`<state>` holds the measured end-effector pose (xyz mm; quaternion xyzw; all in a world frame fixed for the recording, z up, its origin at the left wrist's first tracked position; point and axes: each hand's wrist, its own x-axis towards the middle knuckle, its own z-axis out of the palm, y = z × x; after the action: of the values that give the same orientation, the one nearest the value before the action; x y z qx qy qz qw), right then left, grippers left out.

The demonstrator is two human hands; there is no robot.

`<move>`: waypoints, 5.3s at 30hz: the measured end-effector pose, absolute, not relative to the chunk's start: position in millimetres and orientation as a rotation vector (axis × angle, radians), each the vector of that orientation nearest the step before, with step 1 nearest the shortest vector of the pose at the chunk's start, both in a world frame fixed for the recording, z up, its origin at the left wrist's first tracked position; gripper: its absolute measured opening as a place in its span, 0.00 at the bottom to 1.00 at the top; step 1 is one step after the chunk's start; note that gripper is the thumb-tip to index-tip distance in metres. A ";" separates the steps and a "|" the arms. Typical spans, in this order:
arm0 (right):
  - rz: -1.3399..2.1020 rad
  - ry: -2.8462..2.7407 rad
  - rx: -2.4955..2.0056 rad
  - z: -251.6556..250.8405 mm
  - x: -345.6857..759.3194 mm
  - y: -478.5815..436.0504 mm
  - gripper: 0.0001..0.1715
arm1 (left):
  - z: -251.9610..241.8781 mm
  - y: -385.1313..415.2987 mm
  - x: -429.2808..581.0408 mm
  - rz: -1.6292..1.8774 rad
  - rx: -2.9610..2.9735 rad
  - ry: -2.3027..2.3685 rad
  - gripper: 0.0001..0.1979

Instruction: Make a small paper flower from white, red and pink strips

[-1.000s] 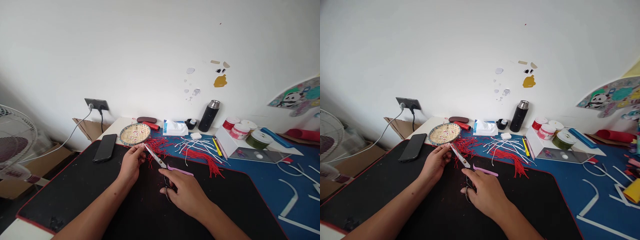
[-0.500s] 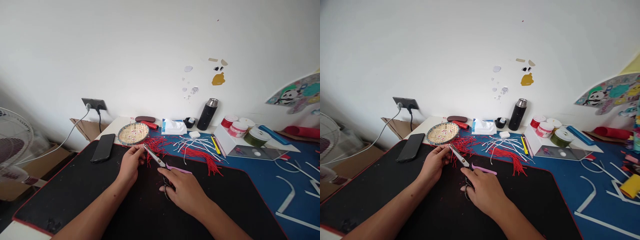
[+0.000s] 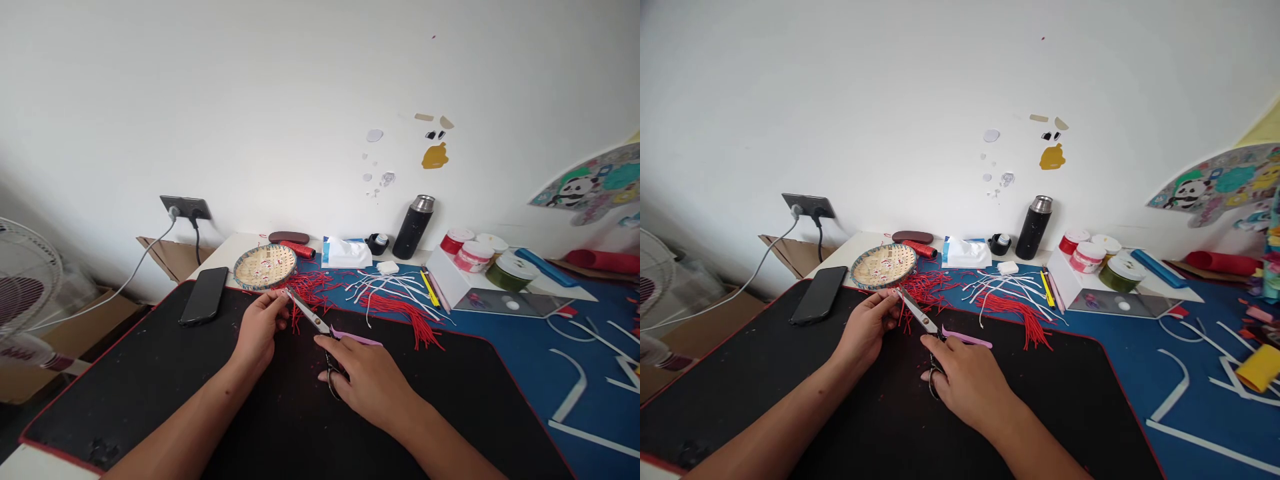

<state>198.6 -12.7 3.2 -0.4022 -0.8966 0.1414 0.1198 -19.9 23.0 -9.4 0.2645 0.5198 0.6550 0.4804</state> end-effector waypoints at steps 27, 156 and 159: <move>0.455 -2.647 -1.171 5.9 195.5 -14.5 0.22 | -8.3 22.2 -19.0 1.624 0.656 1.293 0.19; 0.980 -2.645 -1.175 54.5 202.8 -30.6 0.25 | 1.9 0.7 9.2 1.238 0.778 0.933 0.15; 0.962 -2.638 -1.164 53.8 203.3 -28.8 0.25 | 0.9 1.6 8.2 1.240 0.777 0.928 0.14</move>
<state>203.3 -28.8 53.8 -0.3824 -0.8668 0.3161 0.0510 8.2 1.6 0.9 0.3416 0.4079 0.5454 0.6477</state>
